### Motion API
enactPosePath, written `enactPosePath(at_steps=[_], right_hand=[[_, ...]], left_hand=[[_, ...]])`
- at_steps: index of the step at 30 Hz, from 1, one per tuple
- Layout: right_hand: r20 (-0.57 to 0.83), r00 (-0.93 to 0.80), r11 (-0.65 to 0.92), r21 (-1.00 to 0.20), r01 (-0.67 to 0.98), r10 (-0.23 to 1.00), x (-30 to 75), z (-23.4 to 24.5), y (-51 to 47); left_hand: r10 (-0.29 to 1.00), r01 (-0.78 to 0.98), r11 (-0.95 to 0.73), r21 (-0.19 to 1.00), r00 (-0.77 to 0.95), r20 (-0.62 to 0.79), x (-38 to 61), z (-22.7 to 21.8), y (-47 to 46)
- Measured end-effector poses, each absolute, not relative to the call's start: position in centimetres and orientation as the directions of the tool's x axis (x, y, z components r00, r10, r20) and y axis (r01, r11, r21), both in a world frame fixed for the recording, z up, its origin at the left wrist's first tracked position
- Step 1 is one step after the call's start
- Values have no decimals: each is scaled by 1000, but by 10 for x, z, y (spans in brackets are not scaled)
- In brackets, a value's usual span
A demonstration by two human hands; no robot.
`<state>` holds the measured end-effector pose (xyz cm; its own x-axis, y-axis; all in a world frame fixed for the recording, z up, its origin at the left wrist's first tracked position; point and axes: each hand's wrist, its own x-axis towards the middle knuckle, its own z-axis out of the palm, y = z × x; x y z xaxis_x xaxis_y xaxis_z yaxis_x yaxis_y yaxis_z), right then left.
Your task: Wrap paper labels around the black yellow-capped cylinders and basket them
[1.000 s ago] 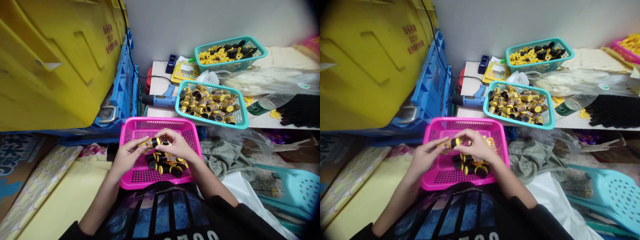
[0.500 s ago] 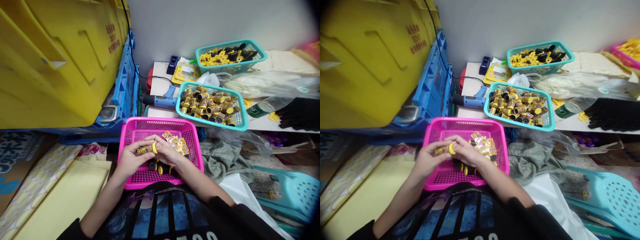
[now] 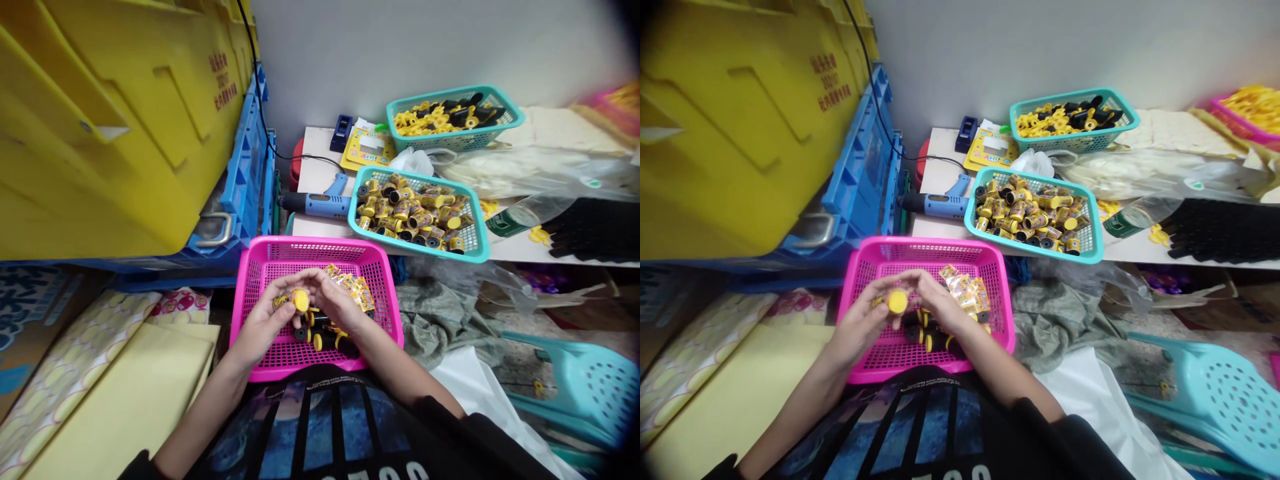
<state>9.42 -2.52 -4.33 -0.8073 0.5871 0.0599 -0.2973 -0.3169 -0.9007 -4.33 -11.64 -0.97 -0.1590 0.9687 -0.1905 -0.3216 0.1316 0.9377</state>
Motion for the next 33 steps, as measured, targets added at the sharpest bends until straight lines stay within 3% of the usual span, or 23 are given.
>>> enactPosePath(at_steps=[3, 6, 8, 10, 13, 16, 19, 22, 24, 28, 31, 33], right_hand=[[277, -755, 217, -959, -181, 594, 101, -33, -24], [413, -703, 568, -823, -16, 579, 113, -17, -12], [463, -557, 631, -762, 148, 689, 128, -5, 8], [508, -295, 587, -717, 375, 809, 148, 6, 34], [571, -29, 442, -602, 665, 821, 176, 9, 67], [513, -128, 426, -521, 739, 849, 181, -9, 70], [276, -452, 526, -537, 660, 848, 164, -34, 41], [-37, -777, 621, -576, 531, 629, 142, -53, 8], [-135, -832, 662, -543, 516, 538, 131, -61, -4], [-90, -882, 760, -473, 447, 463, 121, -65, -6], [-27, -951, 827, -487, 281, 307, 118, -66, -3], [66, -952, 824, -520, 223, 299, 118, -66, -1]], left_hand=[[969, -321, 135, 937, -154, -192, -41, -11, -116], [978, -291, 127, 948, -124, -170, -41, -13, -111], [985, -264, 90, 960, -118, -124, -42, -14, -106], [985, -228, 71, 971, -140, -105, -44, -14, -101], [975, -198, 80, 977, -190, -119, -48, -10, -99], [954, -176, 101, 979, -264, -146, -52, -10, -98], [925, -174, 121, 977, -339, -175, -57, -14, -96], [905, -189, 135, 973, -376, -199, -60, -20, -94], [905, -191, 143, 971, -371, -207, -61, -23, -94], [918, -185, 163, 969, -331, -217, -60, -25, -93], [920, -153, 190, 970, -317, -230, -60, -27, -93], [912, -87, 208, 974, -343, -226, -61, -27, -94]])
